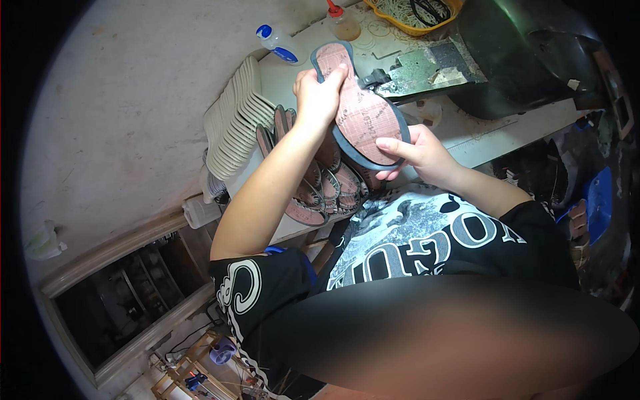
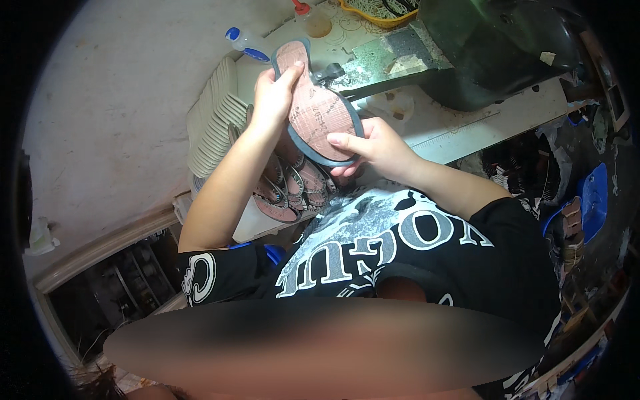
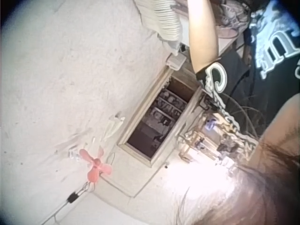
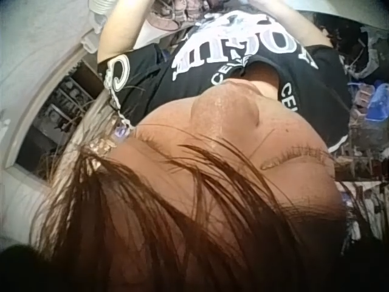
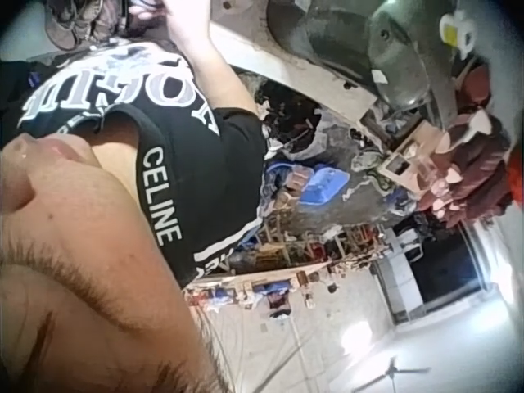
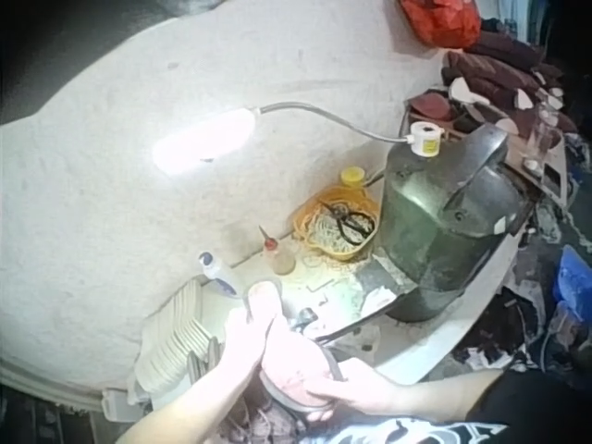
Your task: The recorder is inspecting and organizing shoe insoles in a workshop setting.
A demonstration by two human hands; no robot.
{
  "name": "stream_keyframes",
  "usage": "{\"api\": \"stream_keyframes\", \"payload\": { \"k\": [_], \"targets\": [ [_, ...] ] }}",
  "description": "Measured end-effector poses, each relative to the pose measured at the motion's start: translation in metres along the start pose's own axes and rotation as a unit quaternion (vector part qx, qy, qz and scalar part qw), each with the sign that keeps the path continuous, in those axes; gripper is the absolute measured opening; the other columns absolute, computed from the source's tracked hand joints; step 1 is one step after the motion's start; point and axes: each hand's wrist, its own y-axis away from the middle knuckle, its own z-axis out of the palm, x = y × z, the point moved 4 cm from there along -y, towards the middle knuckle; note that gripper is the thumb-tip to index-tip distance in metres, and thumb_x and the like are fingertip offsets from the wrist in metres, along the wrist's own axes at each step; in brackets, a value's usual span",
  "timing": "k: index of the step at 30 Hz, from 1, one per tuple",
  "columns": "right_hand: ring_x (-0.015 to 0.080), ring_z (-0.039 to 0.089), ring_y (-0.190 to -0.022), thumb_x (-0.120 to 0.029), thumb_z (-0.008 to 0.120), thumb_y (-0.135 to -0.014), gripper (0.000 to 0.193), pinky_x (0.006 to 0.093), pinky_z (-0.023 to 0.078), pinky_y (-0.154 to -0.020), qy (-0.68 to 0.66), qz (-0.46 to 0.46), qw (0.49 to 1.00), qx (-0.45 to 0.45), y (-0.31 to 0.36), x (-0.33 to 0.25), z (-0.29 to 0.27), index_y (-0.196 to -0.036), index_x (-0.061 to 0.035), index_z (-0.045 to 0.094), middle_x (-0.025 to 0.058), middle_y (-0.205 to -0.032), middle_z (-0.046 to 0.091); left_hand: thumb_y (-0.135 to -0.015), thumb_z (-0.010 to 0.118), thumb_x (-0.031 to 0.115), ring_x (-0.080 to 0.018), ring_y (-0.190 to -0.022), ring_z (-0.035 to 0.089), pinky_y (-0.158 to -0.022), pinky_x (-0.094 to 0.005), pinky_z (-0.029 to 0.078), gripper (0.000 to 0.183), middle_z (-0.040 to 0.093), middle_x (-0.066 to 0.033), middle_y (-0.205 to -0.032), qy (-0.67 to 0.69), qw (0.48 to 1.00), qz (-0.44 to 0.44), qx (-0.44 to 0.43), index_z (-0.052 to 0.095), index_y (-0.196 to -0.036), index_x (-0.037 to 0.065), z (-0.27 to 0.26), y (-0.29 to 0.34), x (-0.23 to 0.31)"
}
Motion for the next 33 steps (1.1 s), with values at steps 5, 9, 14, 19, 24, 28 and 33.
{"api": "stream_keyframes", "payload": {
  "k": [5,9,14,19,24,28,33],
  "targets": [
    [0.0154,0.068,-0.069,-0.026,0.059,-0.094,0.028,0.0222,0.054,-0.060,-0.051,-0.017,0.998,0.029,-0.011,-0.003,0.011,-0.098,0.0012,0.065,0.0095,-0.085,0.069,-0.073,0.070,0.052,-0.0392,-0.121,0.043,-0.104,-0.0436,0.032,0.067,0.048,-0.0354,-0.124,-0.082,0.991,-0.080,-0.069,0.063,-0.092,-0.012,-0.011,-0.019,-0.001],
    [0.0157,0.067,-0.068,-0.025,0.059,-0.094,0.028,0.0229,0.054,-0.061,-0.049,-0.032,0.997,0.060,-0.024,-0.007,0.010,-0.098,0.0016,0.065,0.0095,-0.083,0.068,-0.070,0.074,0.053,-0.0373,-0.140,0.013,-0.113,-0.0468,0.015,0.078,0.031,-0.0262,-0.143,-0.193,0.951,0.243,-0.003,0.057,-0.119,-0.005,-0.029,-0.017,0.071],
    [0.0165,0.068,-0.070,-0.030,0.057,-0.094,0.034,0.0228,0.055,-0.061,-0.072,-0.033,0.995,0.053,-0.034,-0.014,0.016,-0.102,0.0032,0.062,0.0110,-0.086,0.067,-0.063,0.078,0.049,-0.0338,-0.134,0.029,-0.113,-0.0521,0.010,0.061,0.054,-0.0102,-0.126,-0.313,0.799,0.265,-0.439,0.062,-0.110,0.013,-0.016,-0.015,0.083],
    [0.0182,0.069,-0.078,-0.027,0.056,-0.095,0.034,0.0245,0.056,-0.069,-0.072,-0.058,0.995,0.040,-0.028,-0.016,0.019,-0.105,0.0057,0.060,0.0128,-0.091,0.067,-0.072,0.075,0.050,-0.0225,-0.106,0.054,-0.103,-0.0464,0.032,0.058,0.060,-0.0072,-0.100,-0.377,0.784,0.207,-0.448,0.060,-0.105,0.006,-0.020,-0.016,0.086],
    [0.0209,0.069,-0.086,-0.022,0.057,-0.095,0.030,0.0267,0.056,-0.076,-0.087,-0.075,0.992,0.047,-0.030,-0.014,0.017,-0.105,0.0063,0.060,0.0143,-0.096,0.067,-0.077,0.074,0.045,-0.0144,-0.089,0.053,-0.078,-0.0303,0.044,0.053,0.058,-0.0061,-0.091,-0.270,0.811,0.144,-0.498,0.058,-0.102,0.002,-0.023,-0.021,0.075],
    [0.0219,0.069,-0.087,-0.024,0.056,-0.096,0.034,0.0267,0.056,-0.076,-0.077,-0.056,0.993,0.068,-0.032,-0.015,0.014,-0.102,0.0088,0.060,0.0165,-0.094,0.067,-0.080,0.071,0.044,-0.0124,-0.068,0.051,-0.060,-0.0285,0.045,0.045,0.056,-0.0059,-0.073,-0.186,0.846,0.160,-0.473,0.057,-0.092,0.002,-0.028,-0.016,0.070],
    [0.0221,0.070,-0.081,-0.028,0.056,-0.095,0.034,0.0264,0.057,-0.070,-0.083,-0.063,0.990,0.091,-0.032,-0.022,0.014,-0.087,0.0055,0.059,0.0162,-0.086,0.068,-0.081,0.071,0.043,-0.0112,-0.068,0.052,-0.059,-0.0275,0.046,0.046,0.059,-0.0052,-0.076,-0.179,0.869,0.088,-0.454,0.058,-0.096,0.001,-0.035,-0.007,0.057]
  ]
}}
